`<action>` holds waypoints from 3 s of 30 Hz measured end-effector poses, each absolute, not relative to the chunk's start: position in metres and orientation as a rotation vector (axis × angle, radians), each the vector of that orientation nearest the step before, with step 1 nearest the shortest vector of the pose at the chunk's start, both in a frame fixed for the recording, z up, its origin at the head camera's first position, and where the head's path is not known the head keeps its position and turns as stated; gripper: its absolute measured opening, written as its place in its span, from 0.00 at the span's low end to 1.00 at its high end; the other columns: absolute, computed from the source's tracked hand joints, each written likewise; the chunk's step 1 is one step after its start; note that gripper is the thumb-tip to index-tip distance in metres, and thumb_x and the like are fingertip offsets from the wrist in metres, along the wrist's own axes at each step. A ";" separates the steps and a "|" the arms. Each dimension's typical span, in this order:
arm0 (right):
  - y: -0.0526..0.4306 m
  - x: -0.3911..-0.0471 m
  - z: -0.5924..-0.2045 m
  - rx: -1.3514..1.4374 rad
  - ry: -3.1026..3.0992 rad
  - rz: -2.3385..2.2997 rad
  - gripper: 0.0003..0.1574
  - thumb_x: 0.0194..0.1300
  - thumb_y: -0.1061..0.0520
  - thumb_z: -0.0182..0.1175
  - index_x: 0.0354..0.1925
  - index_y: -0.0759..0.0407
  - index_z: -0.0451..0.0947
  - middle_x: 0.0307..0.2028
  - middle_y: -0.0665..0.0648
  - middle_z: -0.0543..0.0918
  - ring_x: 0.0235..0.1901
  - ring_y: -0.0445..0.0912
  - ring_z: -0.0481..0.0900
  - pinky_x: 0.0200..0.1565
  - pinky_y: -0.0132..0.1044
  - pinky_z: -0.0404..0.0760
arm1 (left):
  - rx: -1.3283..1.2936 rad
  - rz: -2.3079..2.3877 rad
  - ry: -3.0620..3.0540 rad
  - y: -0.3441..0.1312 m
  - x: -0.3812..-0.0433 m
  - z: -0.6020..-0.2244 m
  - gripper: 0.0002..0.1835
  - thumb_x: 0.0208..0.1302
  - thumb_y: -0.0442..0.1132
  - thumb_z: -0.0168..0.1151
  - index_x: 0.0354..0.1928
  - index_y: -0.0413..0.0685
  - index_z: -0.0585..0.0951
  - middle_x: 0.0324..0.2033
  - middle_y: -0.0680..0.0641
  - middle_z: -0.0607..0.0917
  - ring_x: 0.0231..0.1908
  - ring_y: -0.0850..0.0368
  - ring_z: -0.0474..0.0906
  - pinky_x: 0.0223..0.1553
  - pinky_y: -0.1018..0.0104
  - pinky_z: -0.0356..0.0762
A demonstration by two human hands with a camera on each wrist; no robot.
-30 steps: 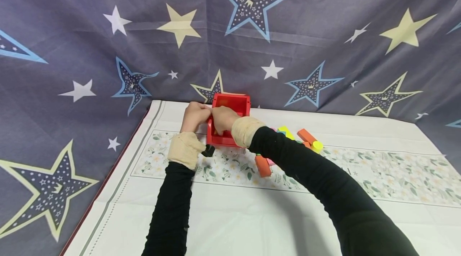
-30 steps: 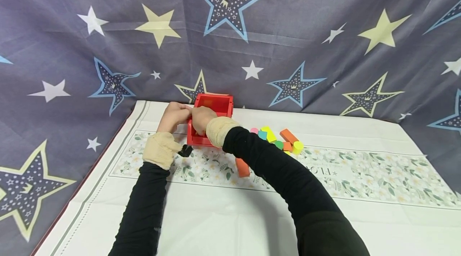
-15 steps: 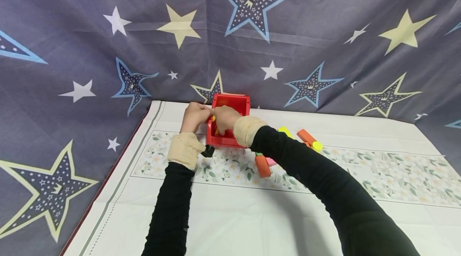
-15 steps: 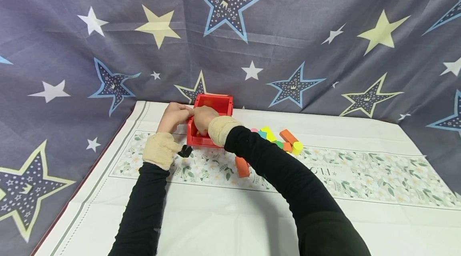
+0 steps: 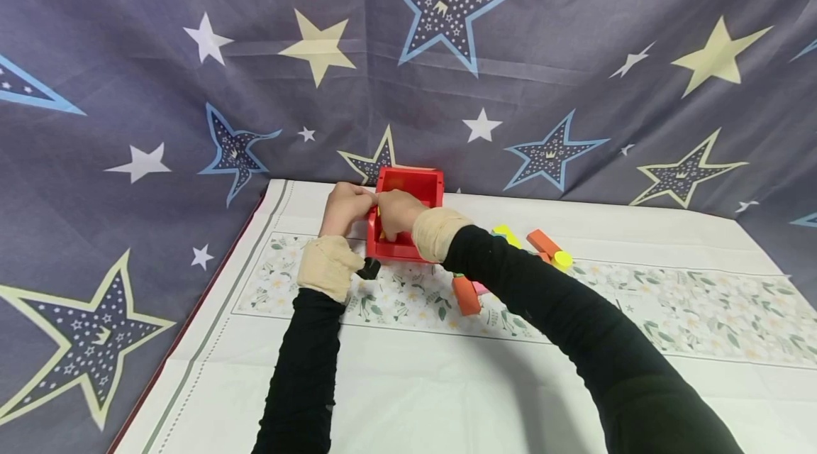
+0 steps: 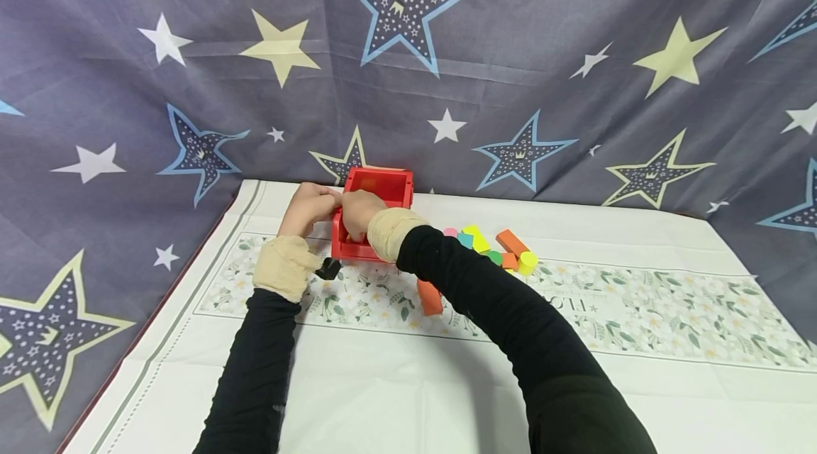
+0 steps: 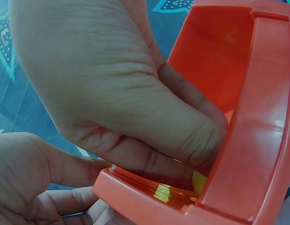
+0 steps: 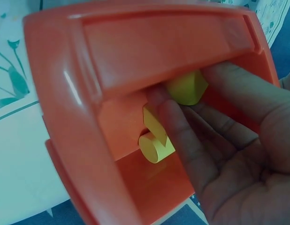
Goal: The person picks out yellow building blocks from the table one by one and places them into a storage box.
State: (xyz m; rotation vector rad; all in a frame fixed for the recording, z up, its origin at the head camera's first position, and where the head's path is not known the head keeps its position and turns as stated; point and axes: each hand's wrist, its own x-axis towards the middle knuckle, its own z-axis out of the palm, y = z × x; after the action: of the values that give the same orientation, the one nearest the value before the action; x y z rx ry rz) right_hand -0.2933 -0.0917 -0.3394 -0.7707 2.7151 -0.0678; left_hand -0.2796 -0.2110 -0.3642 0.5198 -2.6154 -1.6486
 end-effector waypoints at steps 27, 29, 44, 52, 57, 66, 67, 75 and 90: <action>-0.090 -0.291 -0.338 -0.747 2.697 -0.065 0.27 0.56 0.62 0.72 0.55 0.61 0.79 0.38 0.56 0.82 0.37 0.48 0.76 0.33 0.33 0.72 | 0.268 -1.639 -2.711 -0.224 -0.281 -0.371 0.15 0.67 0.38 0.61 0.48 0.34 0.87 0.45 0.42 0.85 0.44 0.52 0.79 0.48 0.64 0.77; -0.090 -0.291 -0.338 -0.749 2.693 -0.060 0.24 0.56 0.62 0.71 0.52 0.62 0.80 0.35 0.55 0.80 0.35 0.48 0.76 0.31 0.32 0.72 | 0.217 -1.682 -2.703 -0.226 -0.281 -0.373 0.16 0.70 0.39 0.61 0.50 0.33 0.86 0.47 0.40 0.85 0.42 0.54 0.80 0.49 0.64 0.79; -0.090 -0.291 -0.343 -0.806 2.702 -0.048 0.20 0.57 0.65 0.69 0.50 0.63 0.81 0.35 0.57 0.81 0.34 0.47 0.73 0.32 0.33 0.70 | 0.065 -1.719 -2.699 -0.234 -0.283 -0.380 0.16 0.71 0.38 0.62 0.53 0.32 0.85 0.49 0.35 0.87 0.33 0.66 0.81 0.52 0.59 0.83; -0.089 -0.292 -0.345 -0.823 2.723 -0.066 0.23 0.57 0.65 0.68 0.53 0.63 0.80 0.41 0.58 0.85 0.37 0.48 0.75 0.35 0.33 0.72 | 0.073 -1.403 -2.841 -0.228 -0.281 -0.366 0.14 0.70 0.40 0.63 0.47 0.36 0.88 0.45 0.37 0.89 0.36 0.55 0.83 0.44 0.65 0.80; -0.088 -0.293 -0.344 -0.826 2.718 -0.068 0.24 0.58 0.65 0.67 0.54 0.62 0.79 0.44 0.60 0.85 0.38 0.48 0.75 0.35 0.33 0.71 | 0.017 -1.264 -2.915 -0.222 -0.283 -0.355 0.12 0.70 0.38 0.64 0.41 0.34 0.89 0.34 0.40 0.90 0.26 0.60 0.82 0.33 0.70 0.79; -0.084 -0.289 -0.343 -0.846 2.719 -0.079 0.17 0.61 0.66 0.65 0.49 0.62 0.79 0.46 0.60 0.85 0.38 0.48 0.74 0.37 0.34 0.71 | -0.011 -0.993 -3.026 -0.214 -0.285 -0.344 0.13 0.69 0.37 0.63 0.31 0.36 0.89 0.26 0.40 0.89 0.21 0.60 0.82 0.25 0.72 0.76; -0.084 -0.289 -0.343 -0.842 2.721 -0.087 0.17 0.61 0.66 0.65 0.50 0.62 0.78 0.46 0.60 0.86 0.39 0.48 0.74 0.37 0.34 0.71 | -0.021 -0.943 -3.037 -0.212 -0.286 -0.343 0.13 0.68 0.36 0.62 0.27 0.37 0.87 0.23 0.40 0.88 0.20 0.60 0.81 0.25 0.72 0.76; -0.082 -0.288 -0.345 -0.828 2.732 -0.145 0.19 0.61 0.65 0.66 0.51 0.58 0.78 0.49 0.59 0.86 0.44 0.49 0.79 0.44 0.35 0.76 | -0.095 -0.641 -3.093 -0.200 -0.285 -0.334 0.13 0.66 0.31 0.58 0.22 0.39 0.80 0.17 0.45 0.80 0.20 0.55 0.77 0.25 0.68 0.75; -0.073 -0.288 -0.346 -0.874 2.687 -0.216 0.18 0.60 0.65 0.67 0.49 0.61 0.78 0.40 0.58 0.85 0.42 0.49 0.78 0.43 0.34 0.75 | -0.117 -0.871 -3.064 -0.211 -0.281 -0.341 0.14 0.70 0.39 0.65 0.33 0.34 0.90 0.27 0.39 0.90 0.26 0.50 0.88 0.26 0.70 0.80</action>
State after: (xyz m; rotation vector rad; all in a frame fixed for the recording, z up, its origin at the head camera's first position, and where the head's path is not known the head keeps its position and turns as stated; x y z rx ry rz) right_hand -0.2877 -0.0725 -0.3459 -0.8738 2.6867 -0.2159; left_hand -0.2809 -0.2108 -0.3407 -0.1170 -3.0639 -0.8713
